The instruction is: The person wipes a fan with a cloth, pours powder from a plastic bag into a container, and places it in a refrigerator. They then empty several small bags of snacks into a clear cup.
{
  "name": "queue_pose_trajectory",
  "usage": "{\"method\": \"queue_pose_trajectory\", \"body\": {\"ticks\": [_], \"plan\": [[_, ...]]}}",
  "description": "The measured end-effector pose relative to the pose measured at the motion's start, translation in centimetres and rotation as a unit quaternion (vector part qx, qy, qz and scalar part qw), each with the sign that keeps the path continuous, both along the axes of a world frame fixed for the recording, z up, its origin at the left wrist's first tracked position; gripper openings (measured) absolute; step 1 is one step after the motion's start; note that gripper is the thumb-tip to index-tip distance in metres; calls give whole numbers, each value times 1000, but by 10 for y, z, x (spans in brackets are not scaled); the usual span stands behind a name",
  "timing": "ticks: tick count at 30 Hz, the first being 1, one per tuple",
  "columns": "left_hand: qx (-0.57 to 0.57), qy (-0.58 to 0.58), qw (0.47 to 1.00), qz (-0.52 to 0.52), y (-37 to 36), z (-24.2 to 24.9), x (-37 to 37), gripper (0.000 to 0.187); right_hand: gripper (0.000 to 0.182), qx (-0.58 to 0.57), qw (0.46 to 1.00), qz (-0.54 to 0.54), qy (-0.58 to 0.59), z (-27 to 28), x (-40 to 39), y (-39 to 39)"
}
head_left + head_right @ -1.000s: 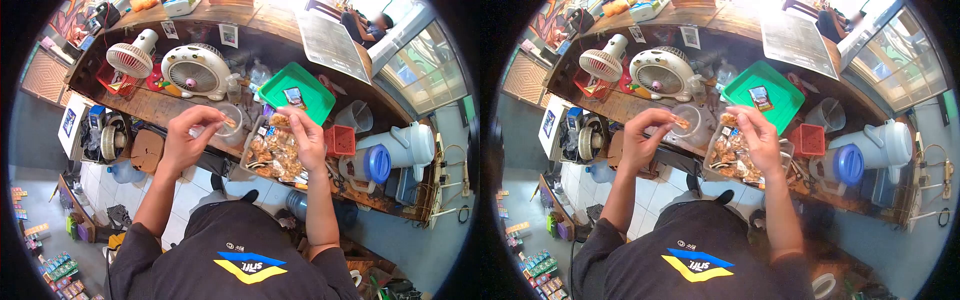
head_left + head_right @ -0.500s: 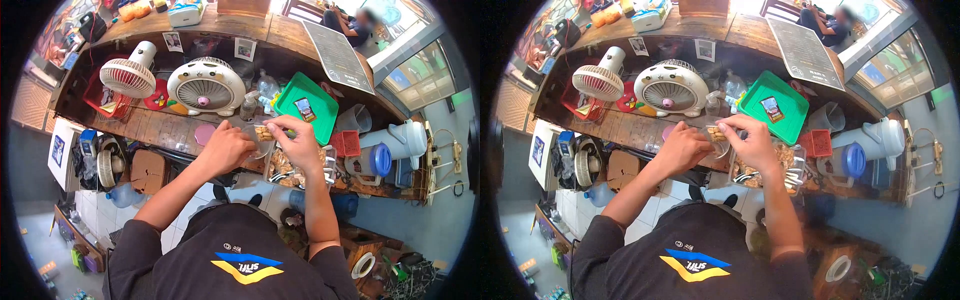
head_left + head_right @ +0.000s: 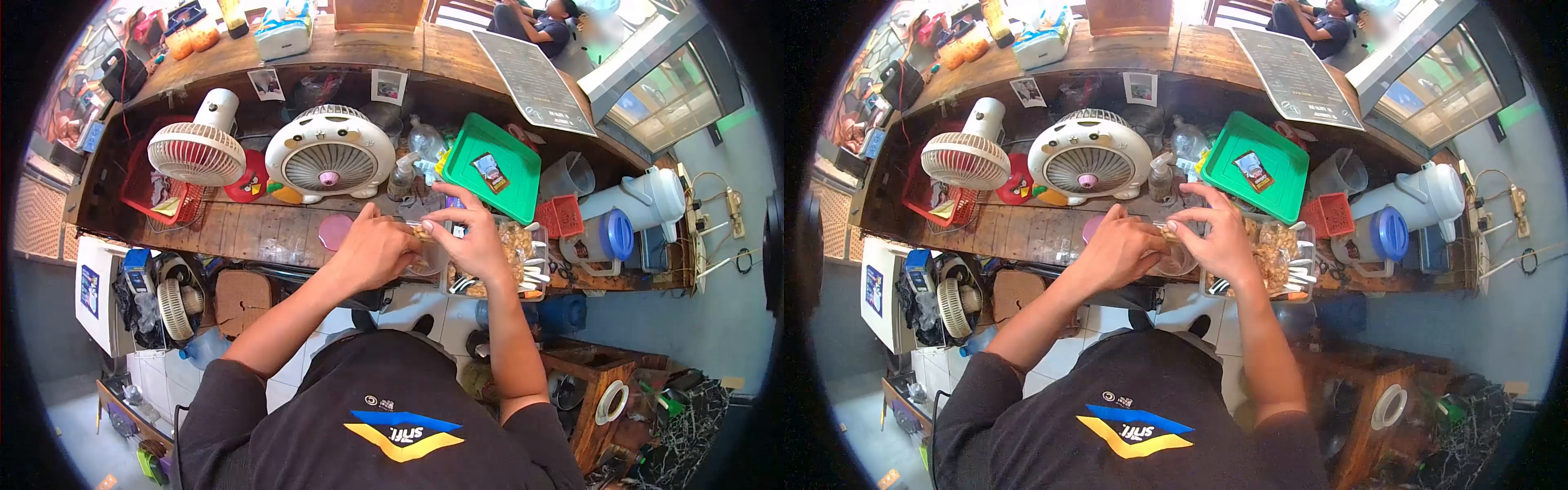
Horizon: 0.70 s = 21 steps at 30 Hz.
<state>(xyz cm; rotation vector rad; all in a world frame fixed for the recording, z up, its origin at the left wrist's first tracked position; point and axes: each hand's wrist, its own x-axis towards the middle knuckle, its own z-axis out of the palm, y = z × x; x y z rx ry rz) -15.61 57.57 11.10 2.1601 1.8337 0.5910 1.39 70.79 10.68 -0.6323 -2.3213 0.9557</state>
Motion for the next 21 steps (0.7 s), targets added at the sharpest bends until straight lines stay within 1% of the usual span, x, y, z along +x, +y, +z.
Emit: {"method": "queue_pose_trajectory", "body": {"ticks": [1, 5, 7, 8, 9, 10, 11, 13, 16, 19, 21], "plan": [[0, -1, 1000, -3, 0, 1, 0, 9, 14, -48, 998, -10, 25, -1, 0, -2], [-43, 2, 999, 3, -1, 4, -1, 10, 17, -86, 995, -47, 11, -5, 2, -15], [-53, 2, 999, 2, -1, 6, -2, 11, 16, -75, 994, -78, -27, -10, 3, -19], [-68, 10, 998, 2, 0, 7, -1, 12, 16, -75, 994, -78, -27, -12, 4, -21], [-84, 17, 996, 0, 0, 8, -1, 13, 16, -49, 994, -88, -50, -14, 5, -23], [-85, 16, 996, 0, 1, 7, -1, 13, 15, -24, 992, -98, -74, -15, 6, -24], [-74, 21, 997, -8, 1, 5, -1, 13, 15, -25, 992, -99, -75, -15, 6, -25], [-64, 26, 997, -16, 2, 4, -1, 13, 14, 52, 982, -109, -145, -13, 7, -27], [-58, 25, 998, -29, 4, 3, -1, 15, 15, 69, 979, -127, -146, -16, 5, -26], [-53, 24, 998, -17, 3, 1, -1, 17, 16, 77, 978, -126, -145, -17, 5, -25], [-40, -19, 999, -25, -1, 4, -2, 17, 17, 61, 982, -124, -131, -17, 6, -25]]}}
